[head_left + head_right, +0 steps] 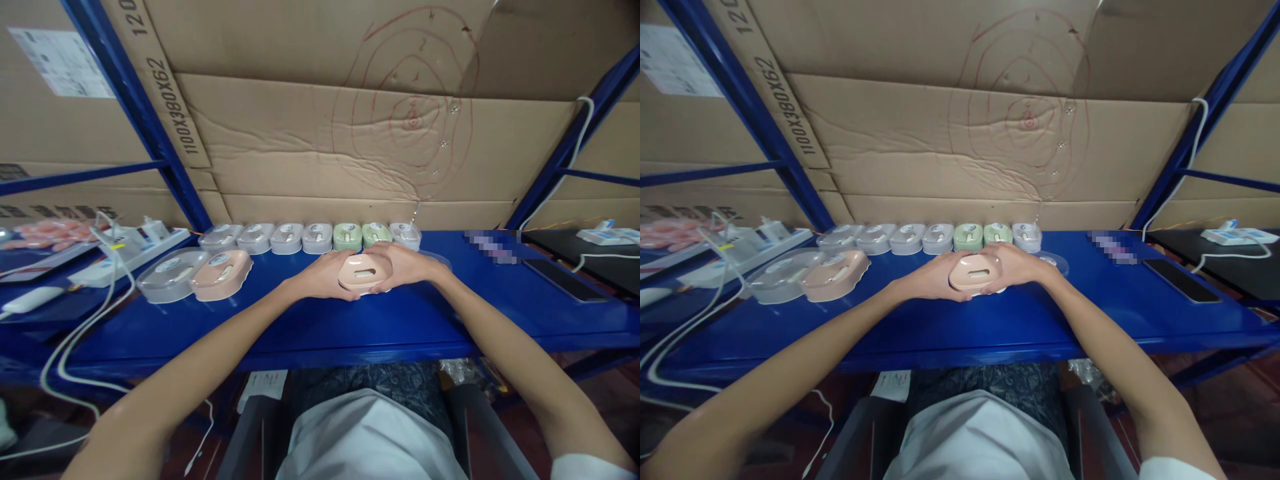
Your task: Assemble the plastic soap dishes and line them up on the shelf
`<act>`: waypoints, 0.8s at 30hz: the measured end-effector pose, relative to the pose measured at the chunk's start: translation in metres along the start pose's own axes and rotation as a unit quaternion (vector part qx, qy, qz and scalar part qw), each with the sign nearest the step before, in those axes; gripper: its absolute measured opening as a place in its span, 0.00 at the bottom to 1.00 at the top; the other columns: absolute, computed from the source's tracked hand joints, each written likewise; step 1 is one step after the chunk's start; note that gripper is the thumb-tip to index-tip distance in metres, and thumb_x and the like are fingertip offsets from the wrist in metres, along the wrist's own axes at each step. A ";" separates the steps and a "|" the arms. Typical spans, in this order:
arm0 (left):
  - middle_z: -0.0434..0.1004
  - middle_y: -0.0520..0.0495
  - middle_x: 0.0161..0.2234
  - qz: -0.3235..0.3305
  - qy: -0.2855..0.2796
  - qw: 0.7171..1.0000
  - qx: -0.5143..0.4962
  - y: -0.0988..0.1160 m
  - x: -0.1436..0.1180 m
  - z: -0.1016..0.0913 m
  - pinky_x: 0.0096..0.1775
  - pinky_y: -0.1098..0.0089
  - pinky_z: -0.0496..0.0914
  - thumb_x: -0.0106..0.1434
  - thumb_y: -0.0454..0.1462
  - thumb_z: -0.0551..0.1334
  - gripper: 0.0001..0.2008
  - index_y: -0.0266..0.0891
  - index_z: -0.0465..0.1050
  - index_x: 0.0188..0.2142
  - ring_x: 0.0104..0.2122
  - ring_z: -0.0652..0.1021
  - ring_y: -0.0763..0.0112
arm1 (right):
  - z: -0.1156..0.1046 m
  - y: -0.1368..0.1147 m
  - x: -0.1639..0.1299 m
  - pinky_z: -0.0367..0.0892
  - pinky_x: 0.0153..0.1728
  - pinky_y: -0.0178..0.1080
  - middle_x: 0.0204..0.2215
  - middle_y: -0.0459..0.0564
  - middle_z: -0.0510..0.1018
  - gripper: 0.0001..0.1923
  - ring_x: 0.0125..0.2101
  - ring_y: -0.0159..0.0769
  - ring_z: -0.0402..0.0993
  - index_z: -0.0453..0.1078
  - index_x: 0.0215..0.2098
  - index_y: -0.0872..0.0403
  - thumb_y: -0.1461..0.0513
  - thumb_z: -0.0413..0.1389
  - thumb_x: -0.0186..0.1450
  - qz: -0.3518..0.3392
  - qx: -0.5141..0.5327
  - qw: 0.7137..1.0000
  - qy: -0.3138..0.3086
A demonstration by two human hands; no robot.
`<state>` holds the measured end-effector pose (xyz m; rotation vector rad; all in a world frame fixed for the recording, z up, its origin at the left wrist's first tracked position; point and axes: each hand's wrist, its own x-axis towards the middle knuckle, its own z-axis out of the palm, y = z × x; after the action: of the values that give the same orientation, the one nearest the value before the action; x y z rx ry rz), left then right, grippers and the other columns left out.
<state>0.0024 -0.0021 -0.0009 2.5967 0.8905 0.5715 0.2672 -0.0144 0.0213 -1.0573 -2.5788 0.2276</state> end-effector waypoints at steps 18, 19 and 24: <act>0.79 0.34 0.57 -0.036 -0.002 0.999 -0.034 -0.003 0.000 -0.002 0.57 0.45 0.71 0.47 0.57 0.81 0.63 0.39 0.55 0.74 0.57 0.79 0.37 | -0.021 0.038 -0.010 0.76 0.46 0.49 0.42 0.54 0.85 0.35 0.43 0.50 0.82 0.83 0.46 0.53 0.33 0.56 0.69 0.123 0.231 0.965 0.034; 0.79 0.34 0.57 -0.039 -0.006 0.999 -0.031 -0.004 0.000 -0.003 0.58 0.45 0.70 0.47 0.57 0.80 0.64 0.40 0.54 0.75 0.58 0.78 0.37 | -0.020 0.040 -0.009 0.77 0.45 0.50 0.39 0.55 0.85 0.36 0.41 0.50 0.81 0.82 0.43 0.53 0.31 0.53 0.69 0.136 0.238 0.961 0.045; 0.79 0.36 0.57 -0.028 -0.020 0.999 -0.035 -0.008 -0.001 -0.006 0.59 0.46 0.70 0.49 0.56 0.80 0.63 0.44 0.52 0.77 0.57 0.79 0.40 | -0.013 0.049 -0.007 0.79 0.43 0.54 0.38 0.59 0.87 0.47 0.38 0.54 0.84 0.81 0.54 0.53 0.28 0.40 0.72 0.158 0.240 0.955 0.077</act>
<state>-0.0048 0.0046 0.0002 2.5028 0.9102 0.5244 0.3086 0.0160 0.0180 -1.2249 -2.0506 0.7738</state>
